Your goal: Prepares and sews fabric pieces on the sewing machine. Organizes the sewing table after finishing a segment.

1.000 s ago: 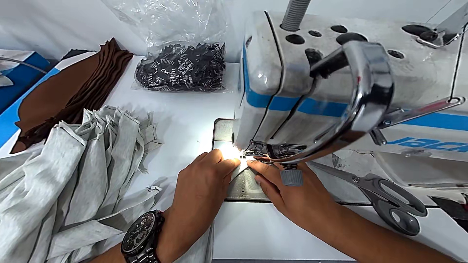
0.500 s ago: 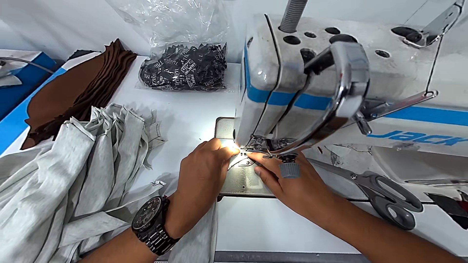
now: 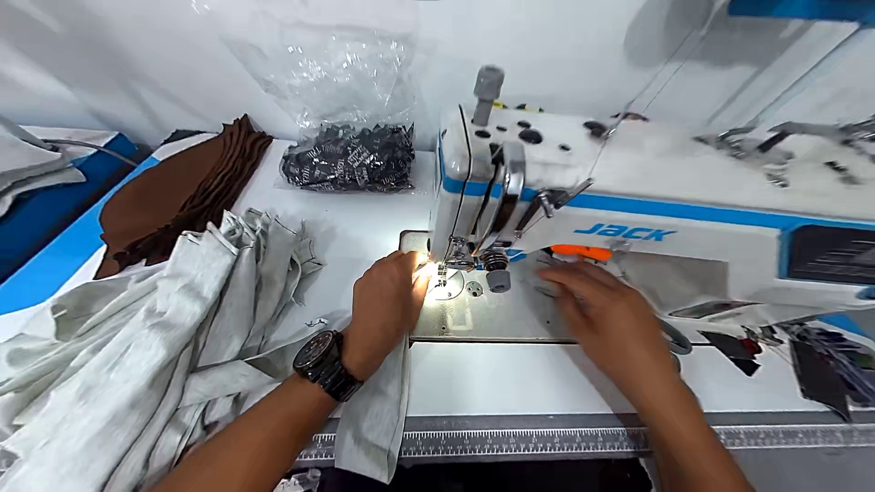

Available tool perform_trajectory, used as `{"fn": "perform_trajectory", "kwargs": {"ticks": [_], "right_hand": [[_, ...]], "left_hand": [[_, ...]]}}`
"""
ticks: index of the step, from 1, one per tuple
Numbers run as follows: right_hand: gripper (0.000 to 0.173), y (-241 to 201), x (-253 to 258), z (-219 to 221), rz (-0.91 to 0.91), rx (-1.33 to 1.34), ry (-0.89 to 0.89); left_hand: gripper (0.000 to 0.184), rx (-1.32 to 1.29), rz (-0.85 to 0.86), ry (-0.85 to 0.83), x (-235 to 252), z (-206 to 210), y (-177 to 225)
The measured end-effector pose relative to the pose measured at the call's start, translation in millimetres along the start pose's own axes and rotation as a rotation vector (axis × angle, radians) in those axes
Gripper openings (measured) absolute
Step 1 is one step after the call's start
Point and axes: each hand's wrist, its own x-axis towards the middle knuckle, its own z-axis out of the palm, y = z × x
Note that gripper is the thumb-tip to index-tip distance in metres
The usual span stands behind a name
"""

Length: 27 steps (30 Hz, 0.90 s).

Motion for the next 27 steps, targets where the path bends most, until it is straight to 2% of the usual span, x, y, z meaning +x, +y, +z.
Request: {"fn": "perform_trajectory", "kwargs": {"ticks": [3,5,7,10,13,16,18,19,21,23,25,27], "right_hand": [[0.030,46,-65,-30,0.210,-0.143,0.020],[0.030,63,-95,-35,0.255,-0.156,-0.017],[0.028,63,-108,-44,0.306,-0.112,-0.081],[0.045,35,-116,-66,0.461,-0.094,-0.290],[0.058,-8,-133,-72,0.448,-0.238,-0.321],[0.062,-26,-163,-57,0.366,-0.277,-0.241],[0.060,-28,-187,-46,0.331,-0.013,-0.181],[0.060,-33,-197,-41,0.338,0.207,-0.169],[0.069,-61,-212,-34,0.337,0.790,-0.158],[0.082,-103,-223,-26,0.225,1.172,-0.217],[0.079,-143,-232,-17,0.148,1.257,-0.311],[0.071,-173,-234,-10,0.161,1.240,-0.384]], "left_hand": [[0.021,-0.022,-0.072,-0.045,-1,-3,6],[0.025,-0.026,-0.171,-0.114,5,0,9],[0.025,-0.046,-0.251,-0.176,15,4,9],[0.021,-0.200,-0.313,-0.202,6,-10,11],[0.021,-0.747,-0.387,-0.110,-48,-39,23],[0.021,-1.343,-0.541,-0.135,-117,-60,35],[0.024,-1.465,-0.579,-0.166,-158,-69,40],[0.021,-1.467,-0.586,-0.157,-174,-73,43],[0.016,-1.429,-0.589,-0.095,-201,-79,50],[0.011,-1.375,-0.554,-0.006,-219,-82,56],[0.008,-1.280,-0.487,0.064,-231,-84,61],[0.009,-1.208,-0.425,0.081,-238,-87,64]]}}
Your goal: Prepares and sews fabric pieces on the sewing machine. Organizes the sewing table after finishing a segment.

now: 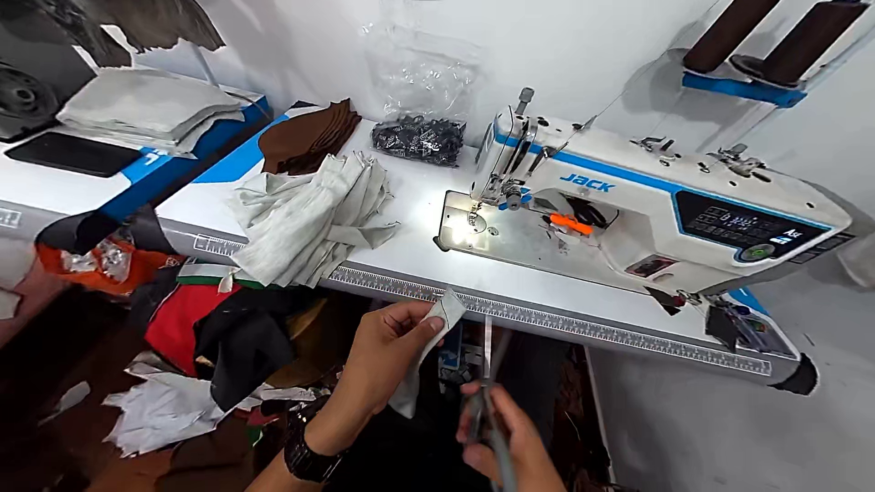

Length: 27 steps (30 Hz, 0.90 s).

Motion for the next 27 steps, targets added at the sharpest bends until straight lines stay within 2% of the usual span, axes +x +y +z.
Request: {"fn": "perform_trajectory", "kwargs": {"ticks": [3,8,16,20,27], "right_hand": [[0.068,1,11,16,0.008,-0.059,-0.014],[0.071,-3,28,18,-0.005,-0.123,-0.017],[0.071,-1,33,23,0.002,-0.106,-0.021],[0.057,3,30,23,-0.026,-0.133,0.015],[0.037,9,24,25,-0.024,-0.125,0.079]], "left_hand": [[0.012,0.055,0.040,-0.011,-5,-1,0],[0.018,0.158,0.043,0.013,-8,-4,-2],[0.022,0.357,0.146,0.057,-11,-5,-9],[0.022,0.379,0.164,0.049,-11,-5,-12],[0.019,0.287,0.096,0.012,-8,-9,-11]]}}
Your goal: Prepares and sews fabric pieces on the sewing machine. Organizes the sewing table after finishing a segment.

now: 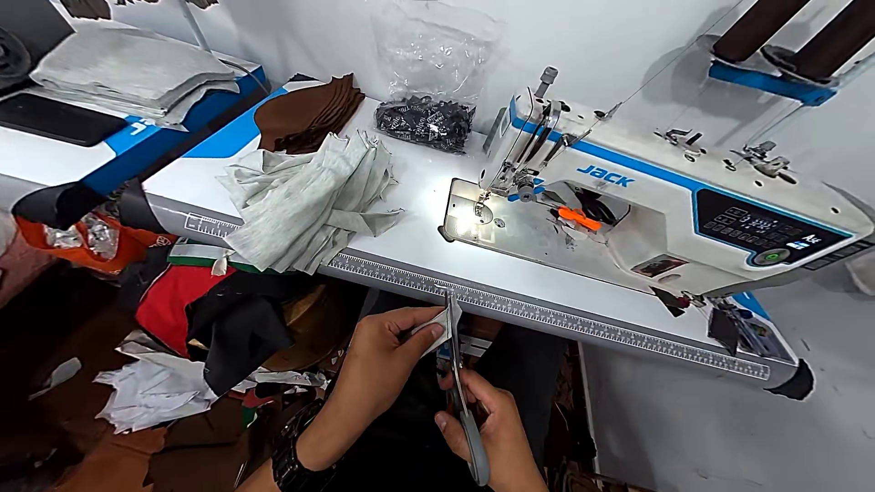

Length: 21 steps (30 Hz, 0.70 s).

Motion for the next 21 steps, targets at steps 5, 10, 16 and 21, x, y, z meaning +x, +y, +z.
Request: {"fn": "perform_trajectory", "kwargs": {"ticks": [5,10,16,21], "right_hand": [[0.034,-4,-4,-6,0.049,-0.029,0.004],[0.068,-13,10,-90,0.096,-0.271,0.211],[0.017,11,58,-209,0.073,-1.022,0.420],[0.019,24,80,-233,-0.029,-1.129,0.486]], "left_hand": [[0.018,-0.066,-0.046,-0.042,2,-4,-3],[0.013,-0.182,-0.009,-0.057,-4,-22,15],[0.013,0.225,0.364,0.172,34,-80,102],[0.025,0.519,0.322,0.189,177,-115,123]]}}
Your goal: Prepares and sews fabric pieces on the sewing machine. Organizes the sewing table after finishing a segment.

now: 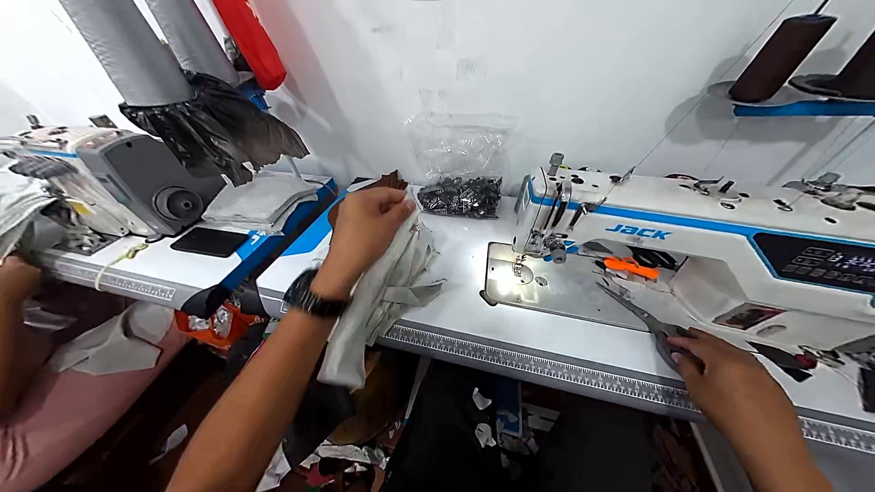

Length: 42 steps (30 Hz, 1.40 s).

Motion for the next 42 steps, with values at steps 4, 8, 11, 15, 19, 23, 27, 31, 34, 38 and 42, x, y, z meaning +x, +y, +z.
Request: {"fn": "perform_trajectory", "kwargs": {"ticks": [4,8,11,15,19,23,27,31,34,38,42], "right_hand": [[0.030,-17,-35,-23,0.015,0.163,-0.024],[0.038,-45,-75,-18,0.001,0.483,-0.204],[0.058,-99,-78,10,0.023,0.776,-0.300],[0.081,-215,-42,61,0.297,1.476,-0.507],[0.081,-305,35,86,0.593,1.582,-0.591],[0.104,-367,88,123,0.625,1.446,-0.572],[0.070,-393,111,138,0.540,1.298,-0.466],[0.066,-390,149,132,0.307,1.141,-0.453],[0.055,-395,196,119,0.229,1.084,-0.426],[0.051,-397,253,139,0.329,1.190,-0.285],[0.039,-378,275,160,0.557,1.304,-0.241]], "left_hand": [[0.083,0.439,-0.211,-0.216,57,2,-75],[0.098,0.394,-0.375,-0.490,44,-8,-125],[0.080,0.206,-0.385,-0.627,16,-1,-123],[0.112,0.445,-0.531,-0.392,16,14,-126],[0.089,0.312,-0.511,-0.373,23,3,-137],[0.083,-0.229,-0.622,-0.232,-16,33,-122],[0.064,-0.689,-0.621,-0.116,-36,57,-88],[0.077,-0.947,-0.498,-0.002,-4,54,-83],[0.080,-1.016,-0.358,-0.068,34,37,-81],[0.070,-0.854,-0.388,-0.181,99,31,-82],[0.073,-0.634,-0.272,-0.280,145,42,-131]]}}
